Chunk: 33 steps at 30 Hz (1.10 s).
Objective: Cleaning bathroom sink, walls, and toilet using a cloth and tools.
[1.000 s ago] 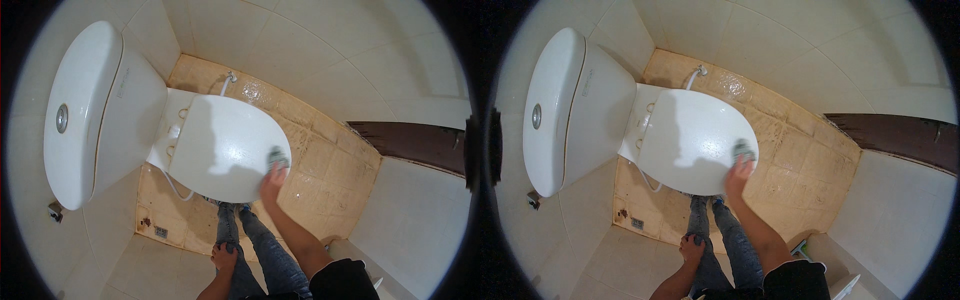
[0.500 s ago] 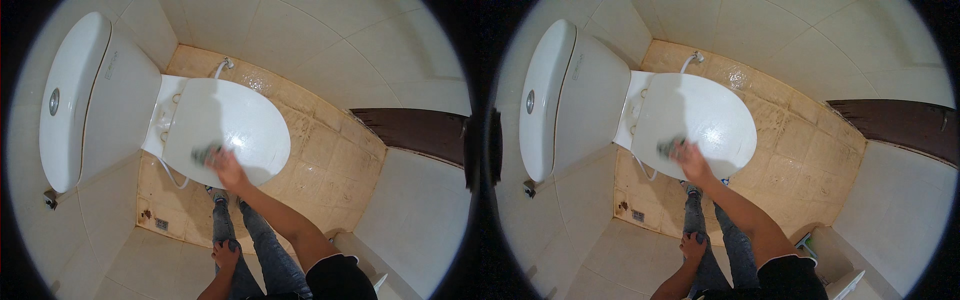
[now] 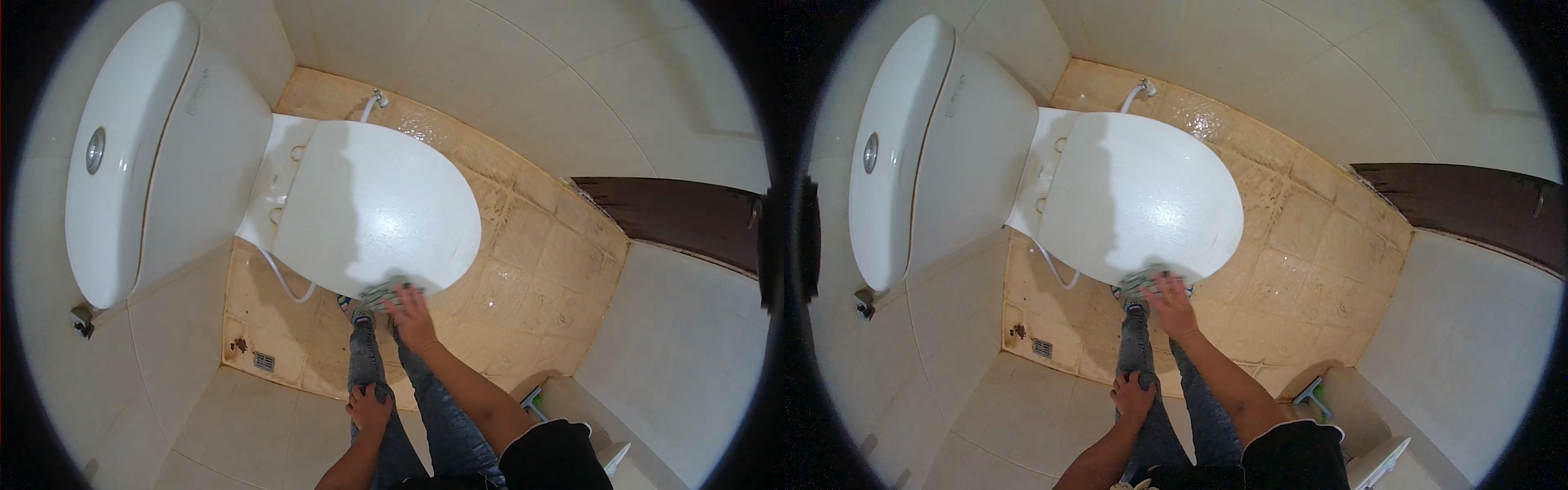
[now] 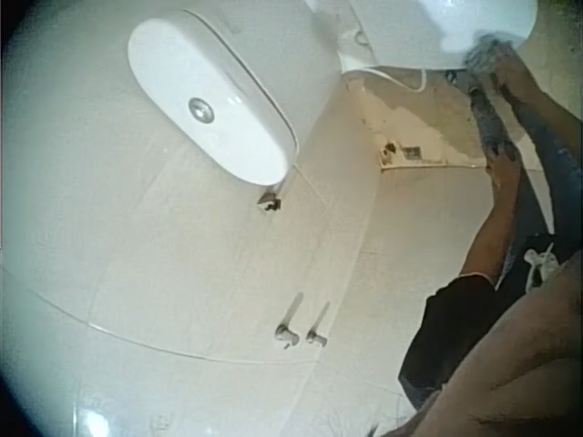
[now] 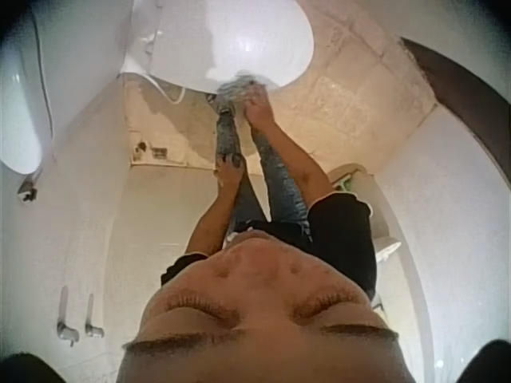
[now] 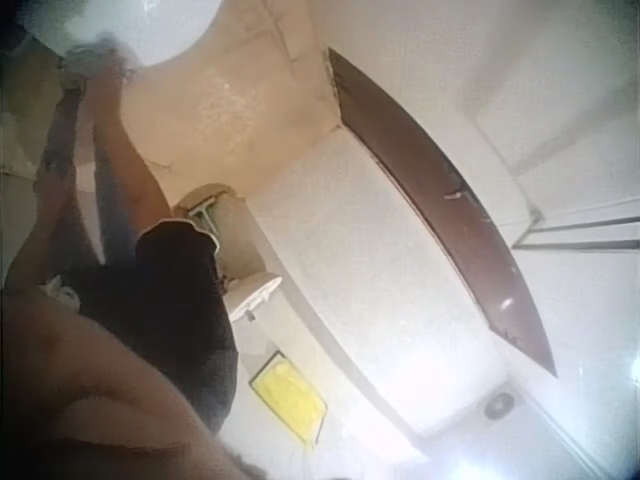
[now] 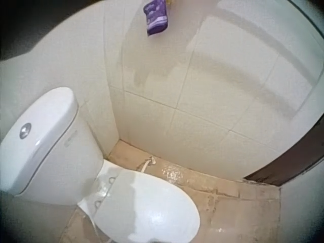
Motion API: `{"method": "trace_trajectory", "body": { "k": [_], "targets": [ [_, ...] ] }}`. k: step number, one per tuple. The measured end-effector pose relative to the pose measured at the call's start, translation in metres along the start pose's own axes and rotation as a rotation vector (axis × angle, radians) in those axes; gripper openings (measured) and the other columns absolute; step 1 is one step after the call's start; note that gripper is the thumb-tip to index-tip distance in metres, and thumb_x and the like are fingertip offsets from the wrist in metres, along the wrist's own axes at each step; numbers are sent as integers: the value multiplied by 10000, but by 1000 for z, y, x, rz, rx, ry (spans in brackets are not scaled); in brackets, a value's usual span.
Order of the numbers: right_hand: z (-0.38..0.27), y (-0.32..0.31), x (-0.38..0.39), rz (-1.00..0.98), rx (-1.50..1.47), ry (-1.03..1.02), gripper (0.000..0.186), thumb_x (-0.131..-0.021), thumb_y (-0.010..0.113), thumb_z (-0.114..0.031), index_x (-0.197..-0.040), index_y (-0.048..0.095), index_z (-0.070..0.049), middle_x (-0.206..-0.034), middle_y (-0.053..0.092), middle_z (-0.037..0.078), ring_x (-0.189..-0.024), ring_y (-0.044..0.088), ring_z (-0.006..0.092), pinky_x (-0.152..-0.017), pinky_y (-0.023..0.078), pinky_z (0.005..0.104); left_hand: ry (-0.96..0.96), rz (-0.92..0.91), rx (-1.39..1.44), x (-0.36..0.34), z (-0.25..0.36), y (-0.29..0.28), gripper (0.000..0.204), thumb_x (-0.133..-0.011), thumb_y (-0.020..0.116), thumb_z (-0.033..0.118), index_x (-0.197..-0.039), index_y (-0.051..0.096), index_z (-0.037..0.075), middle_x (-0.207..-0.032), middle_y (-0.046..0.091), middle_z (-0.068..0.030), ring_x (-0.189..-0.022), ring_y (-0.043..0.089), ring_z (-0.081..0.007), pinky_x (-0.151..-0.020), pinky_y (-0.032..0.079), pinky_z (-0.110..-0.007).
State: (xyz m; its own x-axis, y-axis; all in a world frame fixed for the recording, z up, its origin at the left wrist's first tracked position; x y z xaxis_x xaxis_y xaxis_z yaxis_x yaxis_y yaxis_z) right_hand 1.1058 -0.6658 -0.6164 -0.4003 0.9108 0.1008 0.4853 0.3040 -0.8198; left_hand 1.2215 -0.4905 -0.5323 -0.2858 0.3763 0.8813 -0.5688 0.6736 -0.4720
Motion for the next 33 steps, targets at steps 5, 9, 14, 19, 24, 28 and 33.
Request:
{"method": "trace_trajectory", "body": {
  "k": [5,9,14,19,24,28,33],
  "targets": [
    [82,-27,-39,562,82,510,509,-785,470,-34,-1291,416,-54,-1353,290,288,-1230,306,428,-1024,245,490,25,-15,3,-1,-8,-3,547,-737,605,421,-1212,504,171,-1260,370,-123,-1211,344,-294,-973,283,-465],
    [149,-82,-152,609,-87,862,420,-848,415,-186,-1235,481,-38,-1136,532,235,-1062,503,343,-941,356,391,26,14,67,-1,-16,-1,542,-734,601,419,-1207,510,171,-1256,371,-125,-1205,346,-295,-971,281,-474],
    [118,-105,-309,67,-115,678,396,-835,398,-268,-1129,562,-60,-1065,598,204,-1020,556,338,-880,411,391,30,-9,86,-2,-27,-2,534,-730,600,420,-1195,521,170,-1254,368,-121,-1199,341,-297,-972,277,-476],
    [-3,-29,-390,104,198,297,376,-811,478,-295,-1156,579,-183,-1217,515,148,-1136,460,341,-985,324,435,1,-11,157,-4,-36,-1,538,-724,605,427,-1192,528,174,-1259,365,-119,-1207,334,-297,-979,266,-479],
    [-96,28,-338,195,340,-358,236,-741,565,-166,-959,652,-138,-1133,535,127,-1098,435,350,-989,298,502,-35,-44,166,-6,-37,1,538,-733,602,428,-1201,526,173,-1261,362,-119,-1211,328,-300,-983,261,-479],
    [-138,57,-266,-108,161,-462,194,-732,546,-149,-884,664,-121,-1084,548,106,-1107,428,332,-1010,289,488,-55,-83,186,-8,-35,0,542,-746,593,433,-1214,515,172,-1267,356,-120,-1214,328,-306,-987,262,-476],
    [-142,66,-188,-200,137,-723,190,-734,547,-175,-874,666,-126,-1089,552,73,-1154,409,286,-1045,256,440,-50,-67,148,-8,-29,-4,536,-754,585,433,-1217,512,173,-1267,353,-124,-1210,333,-303,-985,270,-478]
  ]
}}
Point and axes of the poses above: each hand's wrist, its own x-axis away from the middle knuckle, its own y-axis out of the palm, z = x × y, the point moved 1 cm from there along -x, towards the middle knuckle
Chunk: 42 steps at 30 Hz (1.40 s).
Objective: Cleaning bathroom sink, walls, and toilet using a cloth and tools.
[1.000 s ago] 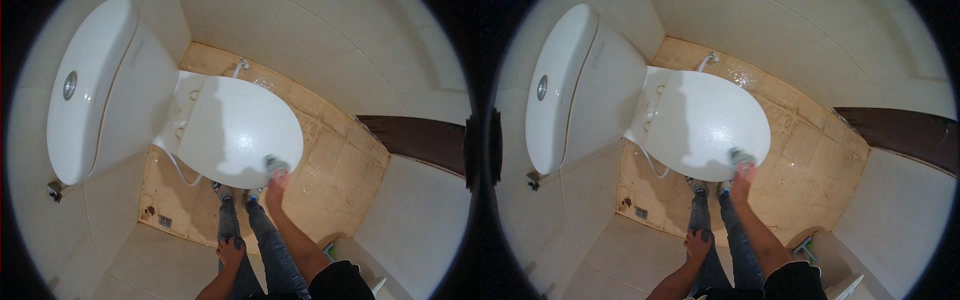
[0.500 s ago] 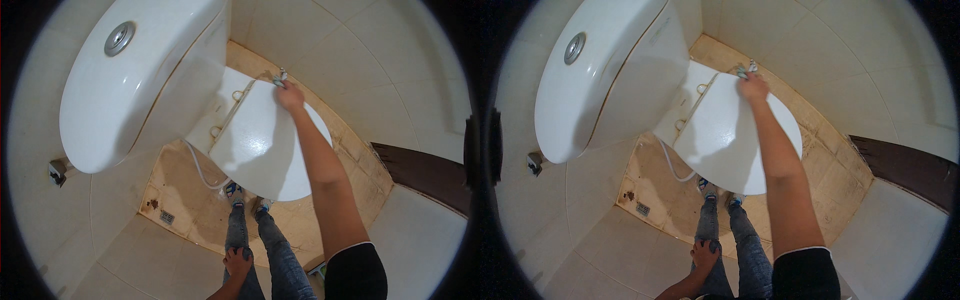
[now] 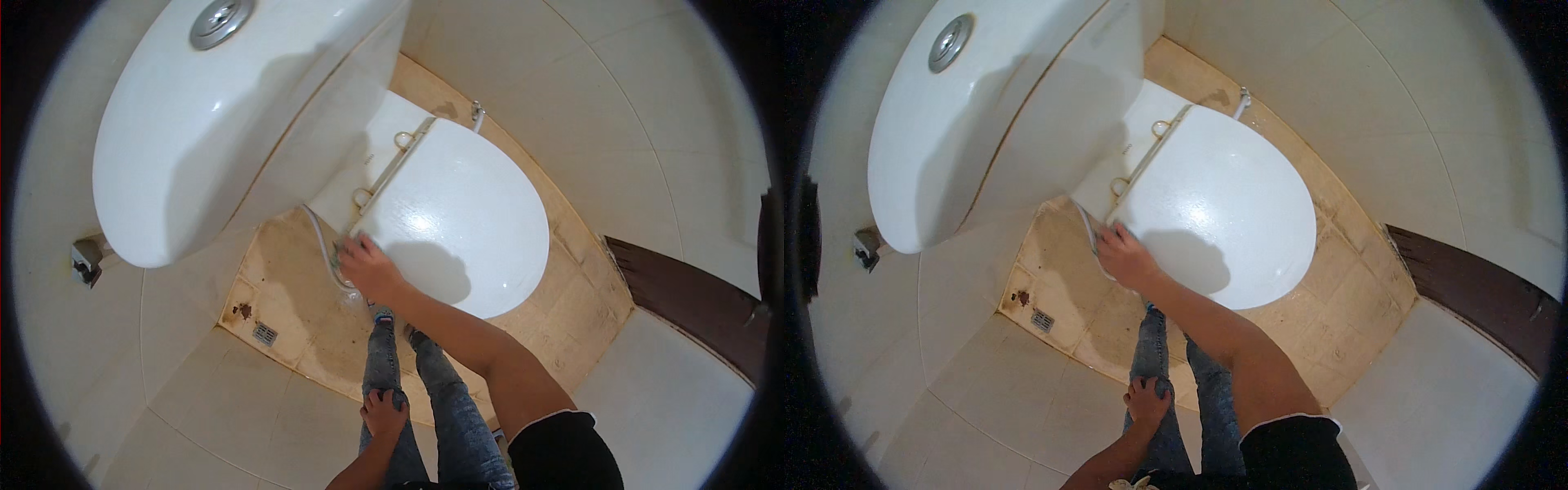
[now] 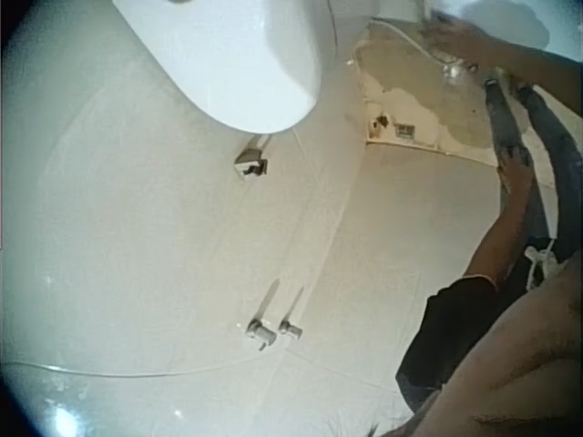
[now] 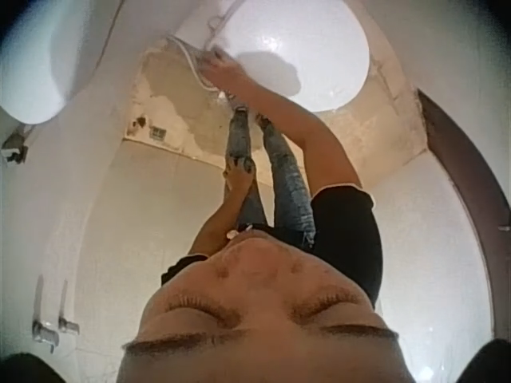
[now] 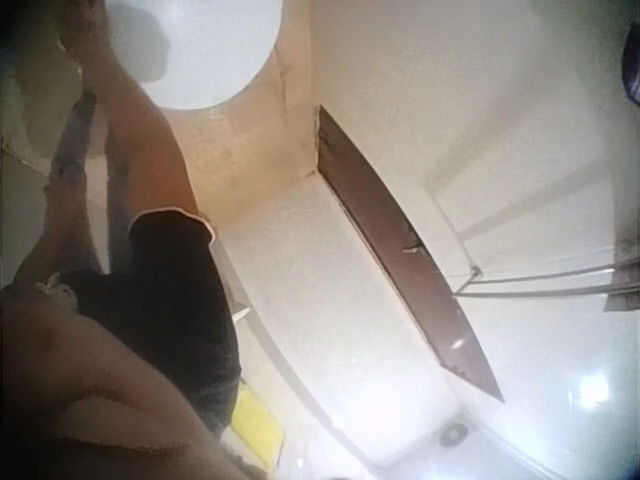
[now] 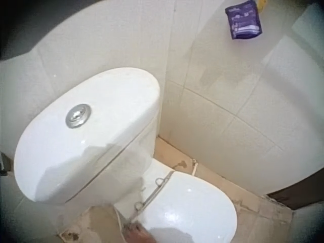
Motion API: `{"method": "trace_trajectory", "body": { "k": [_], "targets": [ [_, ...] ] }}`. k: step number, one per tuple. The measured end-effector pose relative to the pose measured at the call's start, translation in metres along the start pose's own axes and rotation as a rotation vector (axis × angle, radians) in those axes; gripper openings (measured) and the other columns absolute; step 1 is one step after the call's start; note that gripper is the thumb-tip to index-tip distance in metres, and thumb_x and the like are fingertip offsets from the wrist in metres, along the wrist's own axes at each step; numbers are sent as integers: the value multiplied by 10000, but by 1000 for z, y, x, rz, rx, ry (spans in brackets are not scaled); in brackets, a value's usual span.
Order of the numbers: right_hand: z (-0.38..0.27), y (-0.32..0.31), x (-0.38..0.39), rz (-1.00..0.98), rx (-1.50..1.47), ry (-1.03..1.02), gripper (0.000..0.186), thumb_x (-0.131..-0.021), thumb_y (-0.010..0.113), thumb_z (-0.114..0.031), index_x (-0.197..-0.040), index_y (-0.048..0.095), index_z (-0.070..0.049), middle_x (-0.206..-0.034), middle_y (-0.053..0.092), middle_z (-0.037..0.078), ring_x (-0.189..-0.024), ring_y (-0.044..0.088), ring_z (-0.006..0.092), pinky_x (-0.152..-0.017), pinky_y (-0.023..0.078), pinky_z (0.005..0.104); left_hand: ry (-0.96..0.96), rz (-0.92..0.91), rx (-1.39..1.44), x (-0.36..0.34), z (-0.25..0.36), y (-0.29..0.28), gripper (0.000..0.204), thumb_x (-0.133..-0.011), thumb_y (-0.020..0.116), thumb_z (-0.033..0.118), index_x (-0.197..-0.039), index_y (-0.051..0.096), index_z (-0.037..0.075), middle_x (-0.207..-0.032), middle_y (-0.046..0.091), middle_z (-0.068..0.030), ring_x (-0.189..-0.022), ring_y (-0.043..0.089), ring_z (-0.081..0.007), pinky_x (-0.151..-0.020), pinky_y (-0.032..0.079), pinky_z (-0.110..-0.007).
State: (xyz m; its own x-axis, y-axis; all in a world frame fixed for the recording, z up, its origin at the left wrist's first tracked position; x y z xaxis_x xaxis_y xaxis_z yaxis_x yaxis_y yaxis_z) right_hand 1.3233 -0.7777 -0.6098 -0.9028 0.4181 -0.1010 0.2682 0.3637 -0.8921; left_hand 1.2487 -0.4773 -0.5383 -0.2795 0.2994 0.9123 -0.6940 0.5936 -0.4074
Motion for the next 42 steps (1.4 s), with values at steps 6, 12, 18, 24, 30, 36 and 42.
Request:
{"method": "trace_trajectory", "body": {
  "k": [6,12,18,24,30,36,42],
  "targets": [
    [13,-20,171,-264,259,-303,268,-752,540,-181,-997,646,-154,-1315,450,7,-1253,351,226,-1070,239,412,30,35,-29,2,9,-3,527,-743,599,412,-1200,519,162,-1244,382,-128,-1200,352,-296,-981,280,-477],
    [65,-76,283,-94,-26,210,383,-772,553,-113,-1155,554,-109,-1343,389,115,-1235,357,324,-1041,271,462,37,45,-78,3,15,-1,525,-737,607,405,-1197,517,169,-1270,380,-130,-1205,357,-304,-966,293,-477],
    [131,-80,276,541,9,990,438,-816,517,-86,-1244,444,-30,-1277,395,232,-1149,407,410,-1001,307,435,15,6,-176,1,25,-1,566,-728,623,428,-1227,489,195,-1288,368,-121,-1215,344,-303,-983,275,-476],
    [172,-59,291,1062,-617,1503,421,-838,535,-172,-1208,445,9,-1151,505,183,-1039,501,272,-913,387,346,-34,-19,-198,2,40,-6,607,-722,632,443,-1245,465,183,-1305,347,-131,-1228,323,-311,-978,279,-490],
    [167,-113,301,911,-1379,1639,350,-858,468,-284,-1125,509,-62,-1019,575,57,-932,545,175,-807,444,320,440,499,427,-11,109,-81,652,-728,669,306,-1273,413,57,-1261,387,-237,-1181,356,-387,-984,268,-500],
    [74,-246,230,1013,-1847,1118,389,-872,466,-222,-1214,445,-36,-1153,547,85,-1061,522,207,-911,408,309,1038,639,334,43,206,-227,614,-746,659,303,-1261,443,46,-1239,445,-192,-1143,406,-377,-977,294,-480],
    [0,-292,49,631,-1587,637,394,-878,539,-120,-1237,408,-27,-1173,460,62,-1122,388,133,-963,301,255,1190,704,445,92,190,-370,614,-780,603,358,-1292,439,61,-1282,435,-187,-1198,378,-342,-1004,254,-498]
  ]
}}
Point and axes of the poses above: each hand's wrist, its own x-axis away from the middle knuckle, its own y-axis out of the palm, z = x × y, the point moved 1 cm from there along -x, towards the middle knuckle
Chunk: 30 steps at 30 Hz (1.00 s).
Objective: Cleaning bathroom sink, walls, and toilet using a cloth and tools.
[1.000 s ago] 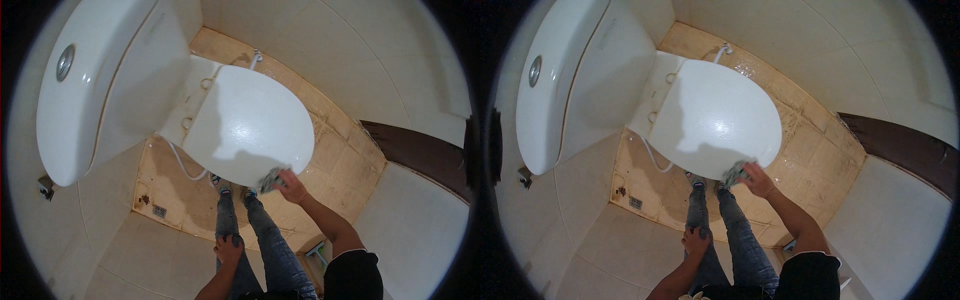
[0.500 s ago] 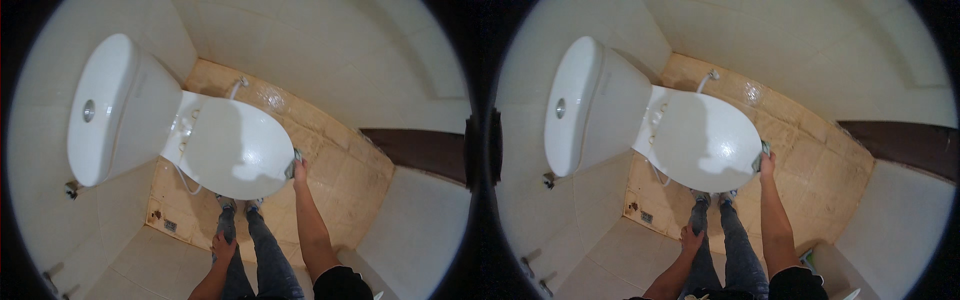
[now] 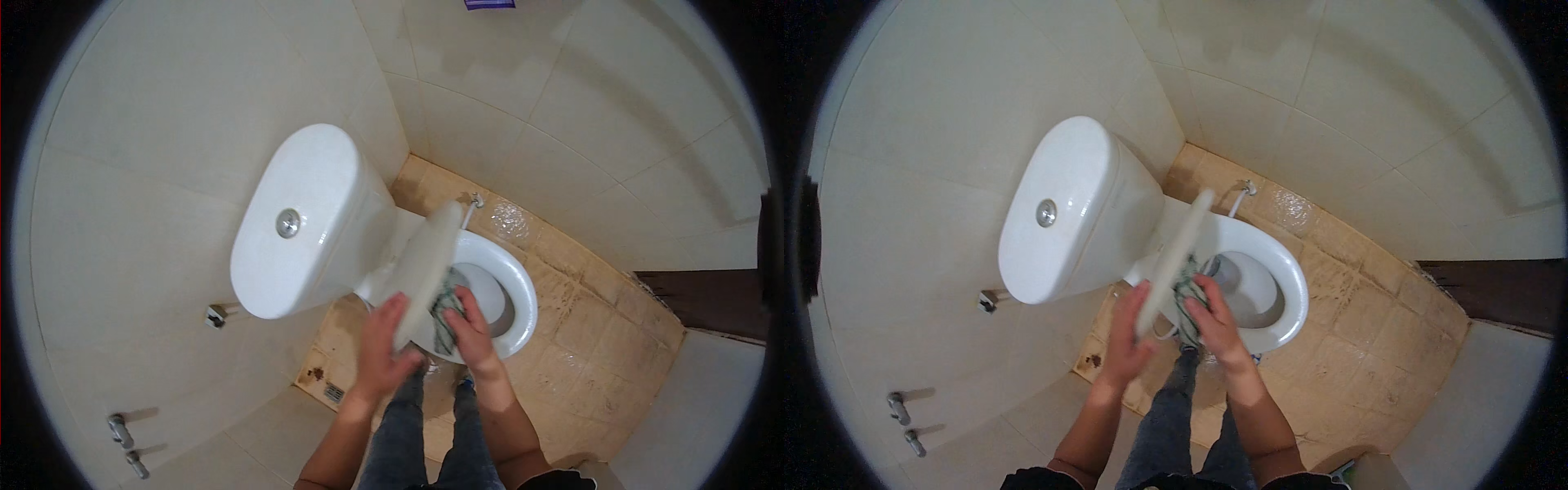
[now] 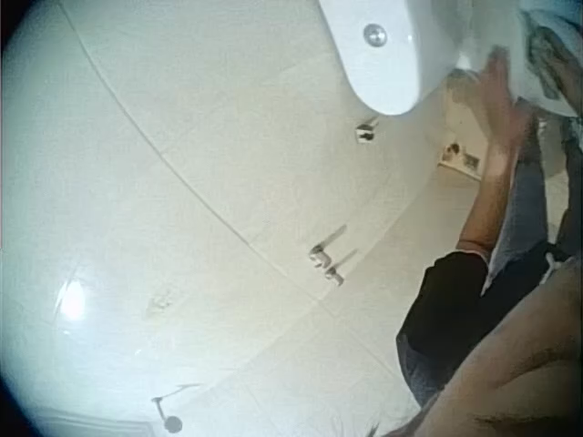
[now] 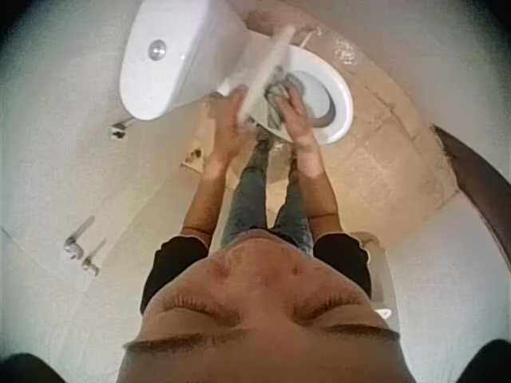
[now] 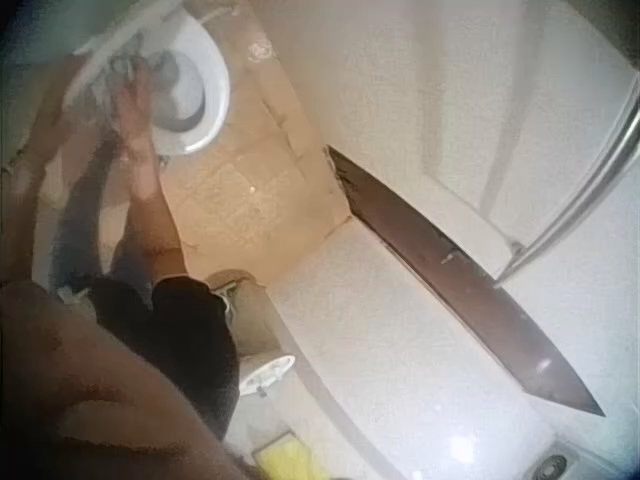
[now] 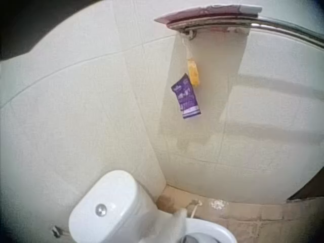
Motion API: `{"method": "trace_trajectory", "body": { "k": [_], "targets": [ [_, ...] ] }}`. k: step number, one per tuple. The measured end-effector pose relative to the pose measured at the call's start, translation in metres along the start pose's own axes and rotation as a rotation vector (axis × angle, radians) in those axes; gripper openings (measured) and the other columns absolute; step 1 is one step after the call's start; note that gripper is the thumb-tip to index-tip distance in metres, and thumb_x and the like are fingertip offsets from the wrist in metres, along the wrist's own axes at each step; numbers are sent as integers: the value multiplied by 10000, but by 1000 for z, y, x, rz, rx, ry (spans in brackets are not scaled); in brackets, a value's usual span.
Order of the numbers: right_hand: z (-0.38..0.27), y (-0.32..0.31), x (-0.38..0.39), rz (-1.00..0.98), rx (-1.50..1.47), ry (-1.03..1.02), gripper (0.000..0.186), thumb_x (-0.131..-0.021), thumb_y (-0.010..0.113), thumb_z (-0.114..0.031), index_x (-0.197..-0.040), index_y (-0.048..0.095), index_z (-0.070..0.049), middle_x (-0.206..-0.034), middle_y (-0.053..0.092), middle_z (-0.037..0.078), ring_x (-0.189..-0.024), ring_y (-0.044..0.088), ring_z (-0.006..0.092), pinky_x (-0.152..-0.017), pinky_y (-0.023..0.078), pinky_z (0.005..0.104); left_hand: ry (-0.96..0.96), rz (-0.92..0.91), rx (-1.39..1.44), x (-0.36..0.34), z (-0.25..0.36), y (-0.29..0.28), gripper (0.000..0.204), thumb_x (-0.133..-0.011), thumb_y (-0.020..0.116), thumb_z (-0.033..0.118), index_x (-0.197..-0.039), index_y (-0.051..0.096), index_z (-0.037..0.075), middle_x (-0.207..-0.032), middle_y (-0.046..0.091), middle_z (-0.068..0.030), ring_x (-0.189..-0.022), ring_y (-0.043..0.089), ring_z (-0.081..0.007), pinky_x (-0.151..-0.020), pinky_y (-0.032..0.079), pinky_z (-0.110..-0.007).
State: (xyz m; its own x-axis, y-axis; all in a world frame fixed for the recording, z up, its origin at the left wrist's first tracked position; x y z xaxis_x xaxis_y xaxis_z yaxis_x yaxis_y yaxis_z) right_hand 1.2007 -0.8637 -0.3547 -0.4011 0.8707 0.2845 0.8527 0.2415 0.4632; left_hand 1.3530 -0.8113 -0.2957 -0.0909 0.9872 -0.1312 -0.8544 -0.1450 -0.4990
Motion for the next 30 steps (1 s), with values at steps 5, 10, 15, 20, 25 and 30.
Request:
{"method": "trace_trajectory", "body": {
  "k": [5,10,15,20,25,30],
  "targets": [
    [32,101,-40,363,430,-394,391,-872,481,-84,-1241,399,14,-1297,400,131,-1166,403,244,-1004,287,336,-57,104,-649,-41,-27,-78,513,-830,450,172,-1341,406,149,-1411,280,-196,-1279,253,-389,-1042,111,-558],
    [45,165,-65,47,477,-662,427,-866,471,-86,-1268,376,23,-1393,273,230,-1292,262,408,-1059,212,454,-223,90,-747,-54,-44,-105,470,-906,370,252,-1368,369,168,-1459,183,-184,-1331,145,-391,-1046,32,-563],
    [38,168,-146,451,492,-501,488,-875,434,-60,-1338,297,13,-1437,191,236,-1322,210,397,-1078,183,437,-212,-67,-628,-60,-56,-121,490,-946,258,377,-1379,353,167,-1485,129,-156,-1357,92,-369,-1054,10,-540],
    [51,180,-105,259,302,-553,552,-849,447,-10,-1372,271,-15,-1449,156,236,-1328,172,409,-1083,148,435,-75,-115,-587,-67,-66,-125,578,-934,212,462,-1353,386,104,-1473,159,-174,-1340,128,-388,-1052,44,-534],
    [69,170,-94,536,524,-274,503,-800,521,-9,-1292,434,-58,-1284,373,213,-1128,403,375,-957,334,420,-2,-56,-618,-68,-73,-119,651,-907,185,513,-1300,443,63,-1441,230,-199,-1308,183,-402,-1043,73,-535],
    [72,142,-147,512,380,-500,434,-765,579,-29,-1193,510,-43,-1207,424,198,-1105,428,359,-932,375,383,35,32,-631,-66,-74,-116,639,-886,230,502,-1270,475,54,-1408,287,-204,-1278,217,-409,-1044,77,-529]
  ]
}}
Point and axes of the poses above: each hand's wrist, its own x-axis away from the middle knuckle, its own y-axis out of the palm, z = x × y, the point moved 1 cm from there along -x, towards the middle knuckle
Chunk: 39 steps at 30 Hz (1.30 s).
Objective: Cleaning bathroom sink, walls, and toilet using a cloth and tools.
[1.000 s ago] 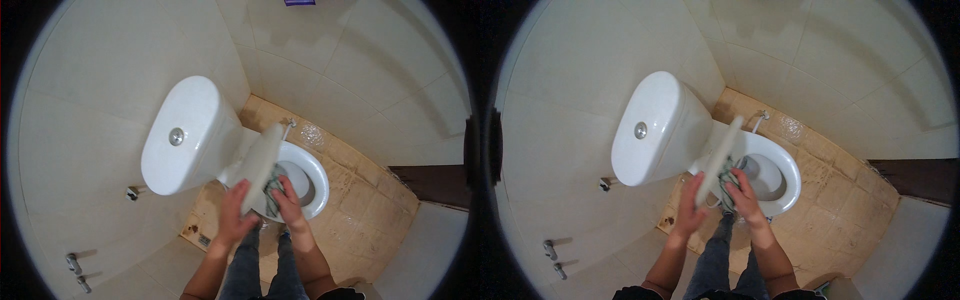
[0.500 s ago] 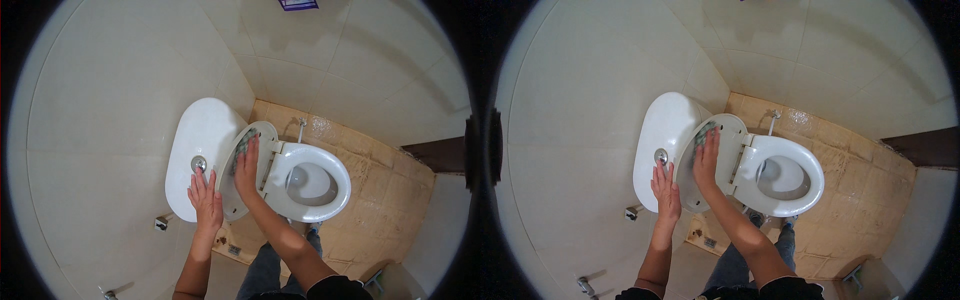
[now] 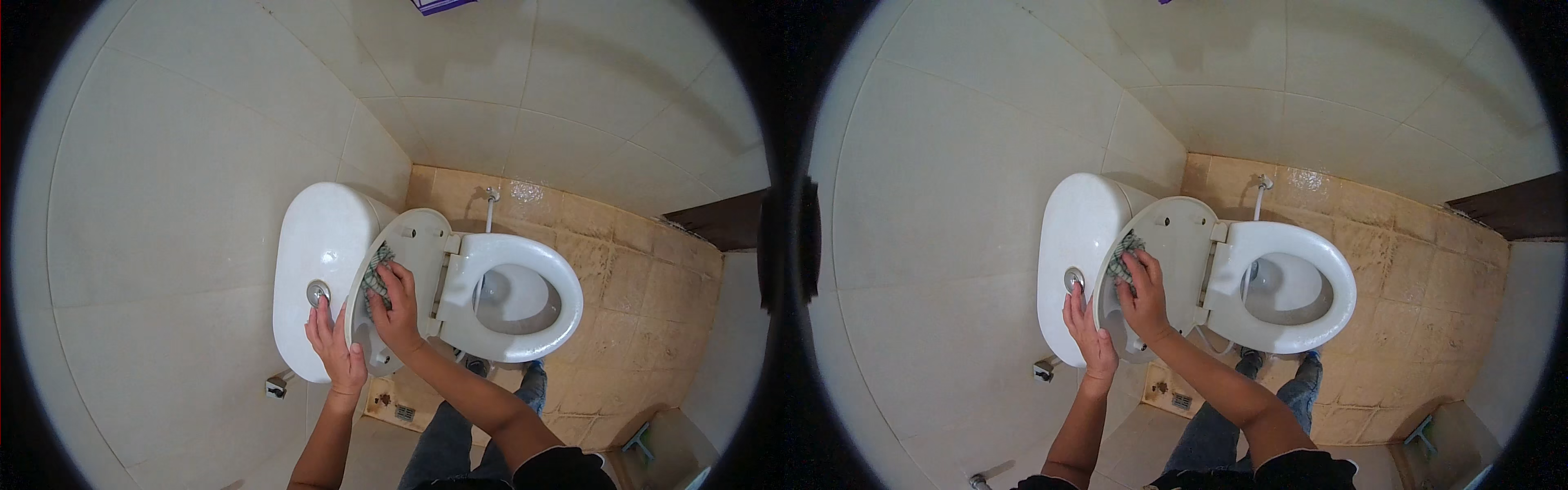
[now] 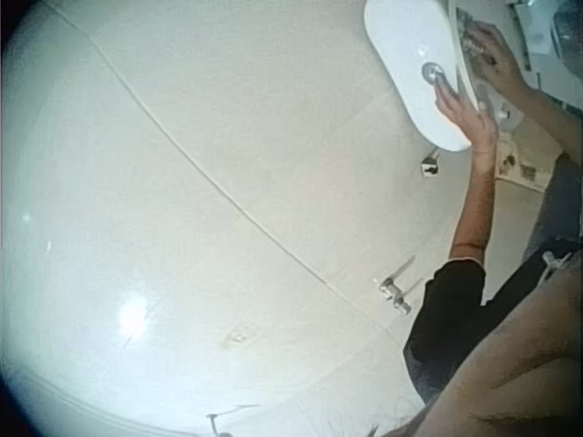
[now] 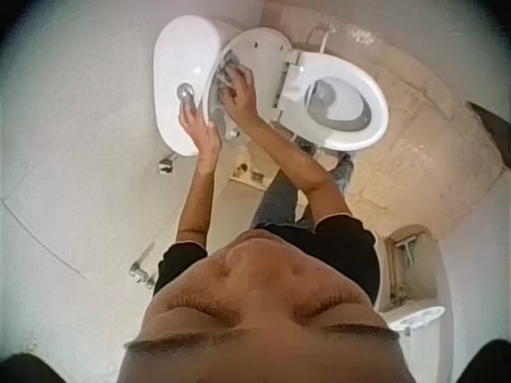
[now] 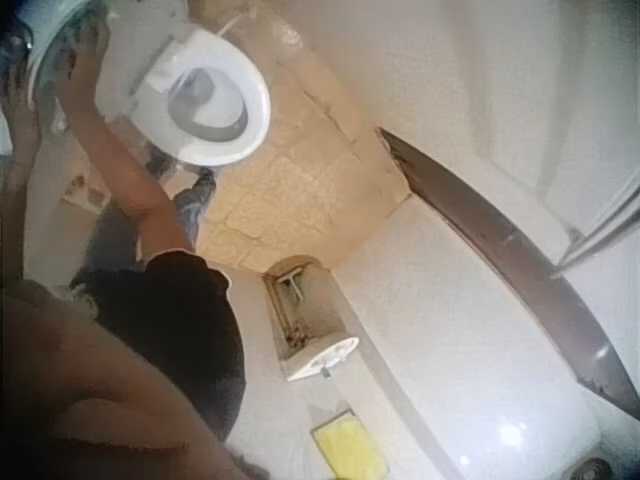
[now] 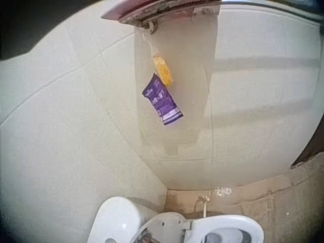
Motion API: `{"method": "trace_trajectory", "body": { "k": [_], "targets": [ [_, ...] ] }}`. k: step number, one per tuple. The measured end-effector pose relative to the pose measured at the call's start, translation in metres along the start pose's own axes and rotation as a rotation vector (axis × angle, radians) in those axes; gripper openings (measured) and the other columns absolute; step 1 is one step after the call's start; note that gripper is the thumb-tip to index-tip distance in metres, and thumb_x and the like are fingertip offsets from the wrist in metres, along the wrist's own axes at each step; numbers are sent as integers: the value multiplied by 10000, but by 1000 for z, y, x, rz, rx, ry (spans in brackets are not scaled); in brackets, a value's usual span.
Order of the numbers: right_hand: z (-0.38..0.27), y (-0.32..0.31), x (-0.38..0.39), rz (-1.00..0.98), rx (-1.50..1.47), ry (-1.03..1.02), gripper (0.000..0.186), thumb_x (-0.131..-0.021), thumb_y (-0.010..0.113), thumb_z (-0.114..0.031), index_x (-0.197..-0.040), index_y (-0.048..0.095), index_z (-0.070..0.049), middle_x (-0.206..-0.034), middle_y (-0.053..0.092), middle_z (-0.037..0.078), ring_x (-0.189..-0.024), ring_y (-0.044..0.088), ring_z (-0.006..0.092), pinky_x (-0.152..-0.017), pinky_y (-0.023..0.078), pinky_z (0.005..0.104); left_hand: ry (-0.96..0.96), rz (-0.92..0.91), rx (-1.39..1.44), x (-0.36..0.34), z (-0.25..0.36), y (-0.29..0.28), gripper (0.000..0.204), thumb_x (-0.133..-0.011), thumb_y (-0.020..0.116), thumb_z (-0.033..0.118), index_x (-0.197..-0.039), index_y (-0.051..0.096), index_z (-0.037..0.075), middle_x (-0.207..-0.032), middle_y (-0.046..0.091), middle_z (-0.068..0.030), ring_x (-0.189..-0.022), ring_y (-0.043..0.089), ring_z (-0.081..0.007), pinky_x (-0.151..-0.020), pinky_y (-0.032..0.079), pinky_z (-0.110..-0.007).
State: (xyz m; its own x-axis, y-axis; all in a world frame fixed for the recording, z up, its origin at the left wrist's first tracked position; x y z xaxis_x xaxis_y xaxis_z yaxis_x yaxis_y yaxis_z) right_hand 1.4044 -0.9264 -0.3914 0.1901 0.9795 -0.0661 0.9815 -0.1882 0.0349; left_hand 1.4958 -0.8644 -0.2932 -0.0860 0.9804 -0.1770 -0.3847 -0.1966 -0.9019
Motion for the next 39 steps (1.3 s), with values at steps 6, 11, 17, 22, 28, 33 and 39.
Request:
{"method": "trace_trajectory", "body": {
  "k": [6,11,17,22,28,33,39],
  "targets": [
    [29,-25,-17,69,145,131,382,-754,599,-6,-1122,500,-9,-1086,480,191,-1027,489,321,-905,391,373,-45,26,-52,2,1,3,606,-884,262,466,-1245,488,36,-1373,331,-203,-1264,226,-399,-1047,96,-512],
    [36,-31,-25,-198,4,207,402,-741,607,-10,-1124,488,-44,-1110,459,171,-1025,467,348,-905,390,400,-99,121,-107,3,3,7,659,-887,237,523,-1259,463,29,-1365,329,-212,-1272,211,-400,-1046,114,-501],
    [58,-61,-57,-618,114,-349,365,-704,601,22,-1047,517,-69,-1102,471,159,-1015,465,355,-908,384,419,-271,204,-207,5,7,13,779,-854,204,633,-1308,409,34,-1380,307,-213,-1293,187,-378,-1055,91,-484],
    [62,-109,-99,-541,24,26,357,-698,586,42,-1034,534,-68,-1042,510,153,-991,483,334,-893,392,408,-357,205,-199,6,5,16,886,-804,169,714,-1354,341,41,-1397,302,-180,-1312,186,-347,-1072,88,-460],
    [61,-75,-162,-591,48,-716,245,-729,587,1,-948,608,-107,-1059,539,78,-996,491,284,-852,412,392,-416,236,-273,11,2,19,936,-783,133,747,-1361,322,35,-1402,307,-159,-1326,186,-329,-1083,89,-443],
    [120,-95,-166,-533,251,-834,214,-724,608,-69,-928,619,-132,-1031,535,82,-987,486,282,-839,417,376,-439,330,-213,13,4,24,913,-787,164,737,-1366,311,46,-1416,296,-133,-1340,162,-319,-1095,77,-440],
    [140,-98,-159,-595,181,-665,269,-684,628,-5,-934,618,-103,-1018,537,110,-931,510,302,-827,429,385,-385,486,-204,22,7,30,699,-859,268,595,-1278,450,66,-1377,363,-100,-1331,196,-310,-1090,127,-429]
  ]
}}
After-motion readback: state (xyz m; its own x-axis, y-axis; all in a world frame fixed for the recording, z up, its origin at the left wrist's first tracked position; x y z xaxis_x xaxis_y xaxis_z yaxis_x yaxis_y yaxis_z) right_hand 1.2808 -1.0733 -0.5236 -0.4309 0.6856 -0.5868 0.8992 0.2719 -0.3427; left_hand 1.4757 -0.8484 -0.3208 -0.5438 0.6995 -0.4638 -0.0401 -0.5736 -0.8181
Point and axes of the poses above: each hand's wrist, its own x-axis away from the middle knuckle, its own y-axis out of the palm, z = x × y, the point moved 1 cm from there along -x, towards the middle knuckle
